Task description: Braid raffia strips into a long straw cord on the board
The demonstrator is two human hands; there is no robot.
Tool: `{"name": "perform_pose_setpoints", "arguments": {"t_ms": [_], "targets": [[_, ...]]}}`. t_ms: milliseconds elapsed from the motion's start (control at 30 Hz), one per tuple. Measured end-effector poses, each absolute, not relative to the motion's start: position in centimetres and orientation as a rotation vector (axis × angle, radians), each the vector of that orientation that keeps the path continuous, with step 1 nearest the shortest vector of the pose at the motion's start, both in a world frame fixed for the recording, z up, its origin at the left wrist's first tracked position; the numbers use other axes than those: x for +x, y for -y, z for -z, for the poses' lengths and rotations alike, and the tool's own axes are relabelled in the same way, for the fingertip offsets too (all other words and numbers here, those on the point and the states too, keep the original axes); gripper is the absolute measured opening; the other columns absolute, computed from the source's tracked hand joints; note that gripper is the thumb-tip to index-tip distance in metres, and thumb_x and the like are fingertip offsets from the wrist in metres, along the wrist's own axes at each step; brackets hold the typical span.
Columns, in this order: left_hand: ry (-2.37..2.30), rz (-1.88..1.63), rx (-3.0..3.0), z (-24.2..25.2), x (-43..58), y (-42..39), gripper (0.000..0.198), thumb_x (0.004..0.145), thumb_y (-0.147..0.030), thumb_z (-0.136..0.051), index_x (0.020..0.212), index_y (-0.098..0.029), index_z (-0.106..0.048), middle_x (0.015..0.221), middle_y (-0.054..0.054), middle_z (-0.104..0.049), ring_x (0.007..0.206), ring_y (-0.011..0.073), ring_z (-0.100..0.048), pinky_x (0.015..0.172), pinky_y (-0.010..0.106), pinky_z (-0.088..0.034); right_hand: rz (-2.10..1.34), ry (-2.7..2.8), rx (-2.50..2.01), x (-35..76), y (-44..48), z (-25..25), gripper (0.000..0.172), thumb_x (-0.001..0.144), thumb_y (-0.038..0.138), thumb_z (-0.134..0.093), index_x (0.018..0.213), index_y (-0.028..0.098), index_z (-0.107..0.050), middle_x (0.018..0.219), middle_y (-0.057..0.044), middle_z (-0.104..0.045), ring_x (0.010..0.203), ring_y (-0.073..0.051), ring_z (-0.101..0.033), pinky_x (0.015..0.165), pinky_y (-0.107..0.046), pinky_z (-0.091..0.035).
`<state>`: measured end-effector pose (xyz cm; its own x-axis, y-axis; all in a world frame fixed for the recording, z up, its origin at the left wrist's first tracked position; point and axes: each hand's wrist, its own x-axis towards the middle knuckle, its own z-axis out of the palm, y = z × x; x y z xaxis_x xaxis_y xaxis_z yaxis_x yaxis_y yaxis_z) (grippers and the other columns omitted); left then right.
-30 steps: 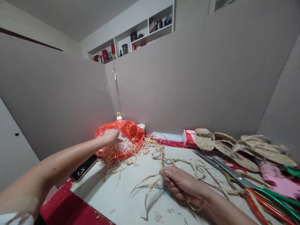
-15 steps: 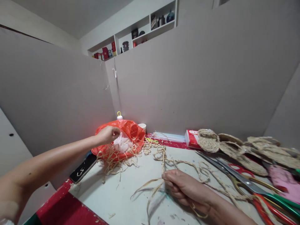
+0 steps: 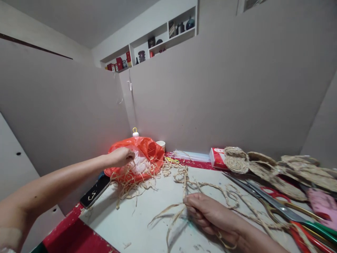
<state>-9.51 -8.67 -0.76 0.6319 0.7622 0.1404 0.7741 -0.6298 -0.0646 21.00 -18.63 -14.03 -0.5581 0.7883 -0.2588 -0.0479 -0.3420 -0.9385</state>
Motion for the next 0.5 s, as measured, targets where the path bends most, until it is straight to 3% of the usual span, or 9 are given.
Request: {"name": "perform_pose_setpoints", "arguments": {"t_ms": [200,300,400,500], "targets": [[1.57,0.51,-2.866,-1.9,-8.9,9.4,0.015,0.085,-0.02,-0.04,0.088,-0.014,-0.053,0.08,0.004,-0.066,0.06,0.0081,-0.059,0.052,0.019,-0.043,-1.954,1.335,-1.02,21.0,18.7,13.9,0.028,0.072,0.033,-0.05,0.051,0.02,-0.036,0.039,0.011,-0.026,0.033,-0.003,-0.009,0.029,-0.016,-0.006],[1.808,1.041,-3.026,-3.3,-8.3,9.9,0.009,0.084,-0.024,-0.046,0.086,-0.016,-0.046,0.089,0.008,-0.068,0.054,0.0067,-0.057,0.047,0.019,-0.042,-1.941,1.34,-1.045,21.0,18.6,13.9,0.028,0.072,0.034,-0.051,0.052,0.02,-0.037,0.039,0.01,-0.026,0.033,-0.003,-0.01,0.029,-0.016,-0.007],[2.027,1.57,-3.071,-4.2,-7.7,10.3,0.014,0.078,-0.023,-0.054,0.082,-0.017,-0.043,0.082,0.008,-0.069,0.048,0.0067,-0.056,0.043,0.018,-0.038,-1.926,1.34,-1.052,21.1,18.5,14.2,0.028,0.073,0.035,-0.051,0.053,0.021,-0.037,0.039,0.011,-0.025,0.033,-0.003,-0.009,0.029,-0.016,-0.007],[2.162,1.567,-3.018,-3.9,-7.5,10.4,0.014,0.08,-0.029,-0.052,0.083,-0.016,-0.046,0.067,0.005,-0.066,0.044,0.0081,-0.054,0.041,0.019,-0.036,-1.927,1.353,-1.051,21.1,18.5,14.4,0.029,0.073,0.035,-0.05,0.052,0.021,-0.037,0.039,0.01,-0.025,0.032,-0.003,-0.009,0.029,-0.017,-0.007]]}}
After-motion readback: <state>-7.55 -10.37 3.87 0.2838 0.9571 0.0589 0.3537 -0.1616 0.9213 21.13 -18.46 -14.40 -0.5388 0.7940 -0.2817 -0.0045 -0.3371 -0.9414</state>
